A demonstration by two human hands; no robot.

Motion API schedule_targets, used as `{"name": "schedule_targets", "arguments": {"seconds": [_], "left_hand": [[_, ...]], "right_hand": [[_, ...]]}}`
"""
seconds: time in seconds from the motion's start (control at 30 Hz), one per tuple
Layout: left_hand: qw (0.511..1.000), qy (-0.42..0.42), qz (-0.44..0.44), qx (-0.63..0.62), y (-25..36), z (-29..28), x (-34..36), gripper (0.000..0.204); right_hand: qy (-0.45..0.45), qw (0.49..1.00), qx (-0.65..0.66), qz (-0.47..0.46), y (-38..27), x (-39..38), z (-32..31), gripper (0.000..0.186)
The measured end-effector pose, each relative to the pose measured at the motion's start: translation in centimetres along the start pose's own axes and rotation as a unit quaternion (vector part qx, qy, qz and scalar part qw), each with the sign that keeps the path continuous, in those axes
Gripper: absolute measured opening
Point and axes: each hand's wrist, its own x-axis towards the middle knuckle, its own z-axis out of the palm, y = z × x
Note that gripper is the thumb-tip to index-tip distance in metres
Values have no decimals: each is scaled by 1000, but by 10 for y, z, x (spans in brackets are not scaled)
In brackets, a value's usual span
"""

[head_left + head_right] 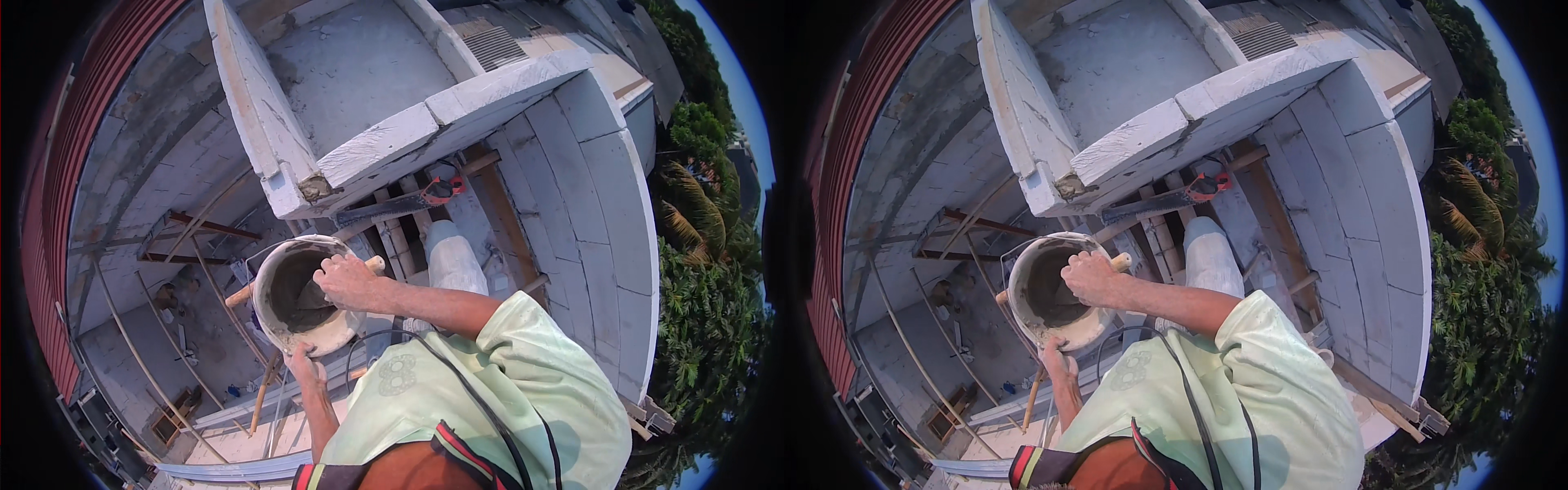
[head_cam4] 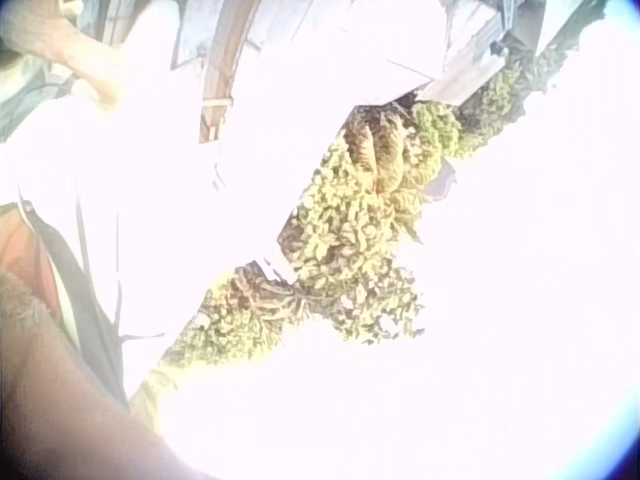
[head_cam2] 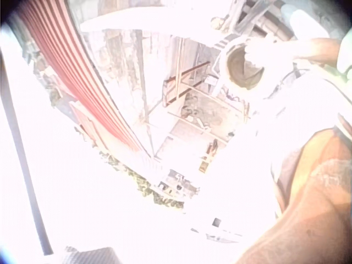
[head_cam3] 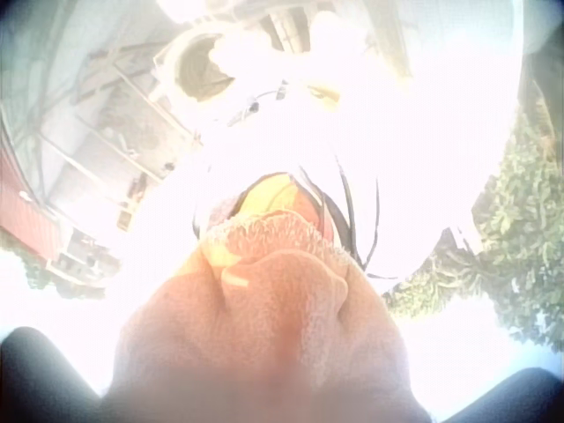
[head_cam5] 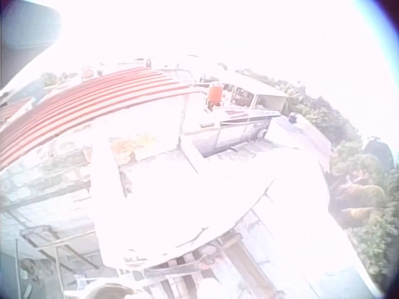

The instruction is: The person scoops mortar from a bucket and spreads it onto a concrete block structure using a trowel. They then place concrete blocks onto the mortared area and scrape away excess mortar with the trowel.

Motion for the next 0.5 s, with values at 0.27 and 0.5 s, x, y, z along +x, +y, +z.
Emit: {"name": "schedule_targets", "arguments": {"seconds": [0.27,0.5], "left_hand": [[990,-94,17,104,50,7,6,44],[959,-193,-5,208,105,107,-25,39]], "right_hand": [[116,924,285,229,91,-38,-42,92],[62,797,572,183,113,-90,-47,83]]}}
